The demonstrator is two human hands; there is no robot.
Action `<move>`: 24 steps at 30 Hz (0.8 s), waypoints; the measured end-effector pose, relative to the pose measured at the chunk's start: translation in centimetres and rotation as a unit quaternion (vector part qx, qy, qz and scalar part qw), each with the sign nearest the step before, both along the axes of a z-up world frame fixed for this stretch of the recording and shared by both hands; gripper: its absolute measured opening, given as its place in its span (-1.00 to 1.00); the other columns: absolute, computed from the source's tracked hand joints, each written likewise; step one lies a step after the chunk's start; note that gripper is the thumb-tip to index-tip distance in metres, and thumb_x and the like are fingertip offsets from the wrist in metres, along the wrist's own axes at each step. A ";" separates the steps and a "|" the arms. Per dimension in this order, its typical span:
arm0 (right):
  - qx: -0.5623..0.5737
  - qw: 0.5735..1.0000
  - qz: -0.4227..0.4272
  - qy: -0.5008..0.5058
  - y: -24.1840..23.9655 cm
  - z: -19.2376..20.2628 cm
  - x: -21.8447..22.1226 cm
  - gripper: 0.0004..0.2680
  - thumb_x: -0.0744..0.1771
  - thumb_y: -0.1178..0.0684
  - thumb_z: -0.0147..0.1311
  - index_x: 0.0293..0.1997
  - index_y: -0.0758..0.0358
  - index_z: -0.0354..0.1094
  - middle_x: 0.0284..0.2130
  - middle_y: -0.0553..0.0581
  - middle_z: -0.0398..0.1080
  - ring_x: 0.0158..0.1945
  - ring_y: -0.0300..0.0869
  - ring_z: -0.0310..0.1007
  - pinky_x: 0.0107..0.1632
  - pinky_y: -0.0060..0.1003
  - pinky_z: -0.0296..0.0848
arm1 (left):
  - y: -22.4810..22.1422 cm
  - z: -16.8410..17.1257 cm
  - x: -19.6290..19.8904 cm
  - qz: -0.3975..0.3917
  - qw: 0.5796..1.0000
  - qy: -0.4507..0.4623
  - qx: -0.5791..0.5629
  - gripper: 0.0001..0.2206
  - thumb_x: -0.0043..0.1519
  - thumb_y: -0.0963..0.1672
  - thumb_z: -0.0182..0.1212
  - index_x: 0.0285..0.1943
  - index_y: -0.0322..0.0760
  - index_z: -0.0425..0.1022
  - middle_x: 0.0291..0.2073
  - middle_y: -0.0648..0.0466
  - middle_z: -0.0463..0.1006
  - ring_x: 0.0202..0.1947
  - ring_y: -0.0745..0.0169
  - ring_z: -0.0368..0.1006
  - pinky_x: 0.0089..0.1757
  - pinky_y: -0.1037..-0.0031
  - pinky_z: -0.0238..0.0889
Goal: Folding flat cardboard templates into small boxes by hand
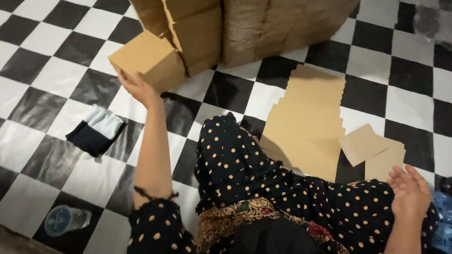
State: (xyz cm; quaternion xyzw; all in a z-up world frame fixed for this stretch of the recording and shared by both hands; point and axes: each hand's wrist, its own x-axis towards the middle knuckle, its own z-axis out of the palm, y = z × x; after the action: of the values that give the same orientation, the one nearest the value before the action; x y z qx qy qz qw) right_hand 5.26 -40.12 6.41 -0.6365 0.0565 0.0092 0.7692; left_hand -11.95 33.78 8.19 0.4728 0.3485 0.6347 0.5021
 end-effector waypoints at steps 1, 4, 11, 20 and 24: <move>-0.004 1.000 0.017 -0.005 0.1 -0.1 0.1 -0.78 0.42 0.20 -0.07 0.23 0.30 0.24 -0.08 0.16 0.46 -0.14 -0.27 0.49 -0.05 -0.51 0.53 | 1.7 -0.9 1.0 0.015 0.999 0.019 -0.037 -0.51 0.30 -0.09 -0.02 0.42 -0.33 0.09 0.40 -0.17 0.18 0.39 -0.11 0.15 0.26 0.25 0.06; -0.024 0.999 0.046 -0.004 0.7 -0.6 0.0 -0.77 0.42 0.20 -0.06 0.24 0.34 0.23 -0.06 0.19 0.44 -0.12 -0.23 0.46 -0.03 -0.47 0.50 | 4.3 -2.2 2.7 0.038 0.994 0.055 -0.091 -0.58 0.26 0.02 0.06 0.18 -0.25 0.18 0.11 -0.07 0.30 0.11 0.01 0.29 0.09 0.29 0.21; -0.089 0.992 0.082 0.035 0.5 -3.9 2.3 -0.80 0.41 0.18 -0.03 0.17 0.33 0.31 -0.11 0.16 0.46 -0.14 -0.22 0.48 -0.08 -0.50 0.47 | 5.9 -3.7 3.7 0.115 0.940 0.260 -0.186 -0.54 0.16 0.22 -0.07 0.03 0.04 0.45 0.13 0.19 0.46 0.18 0.09 0.31 0.14 -0.08 -0.03; -0.155 0.984 -0.010 0.082 -2.8 -15.1 10.5 -0.75 0.42 0.09 0.02 0.23 0.34 0.29 -0.21 0.42 0.46 -0.18 0.12 0.59 -0.19 -0.02 0.66 | -26.8 14.9 1.5 -0.237 0.923 0.120 0.279 -0.60 0.36 -0.32 0.19 0.36 -0.33 0.25 0.28 -0.20 0.20 0.43 -0.26 0.04 0.35 -0.10 -0.18; -0.473 0.880 0.016 0.047 -1.0 -19.1 12.3 -0.84 0.36 0.08 0.09 0.00 0.19 0.50 -0.60 0.12 0.45 -0.54 -0.08 0.55 -0.53 -0.27 0.58 | -41.3 21.8 0.4 -0.296 0.829 -0.002 0.475 -0.78 0.35 -0.19 -0.05 -0.34 -0.41 0.41 -0.43 -0.08 0.32 -0.30 -0.29 0.34 0.16 -0.41 0.04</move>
State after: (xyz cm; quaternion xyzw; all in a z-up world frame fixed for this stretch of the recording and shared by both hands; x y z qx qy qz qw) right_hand 17.54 -41.15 -12.67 -0.9239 0.0806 0.0236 0.3732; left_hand -11.55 -7.53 30.03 0.7323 -0.1536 0.5440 0.3797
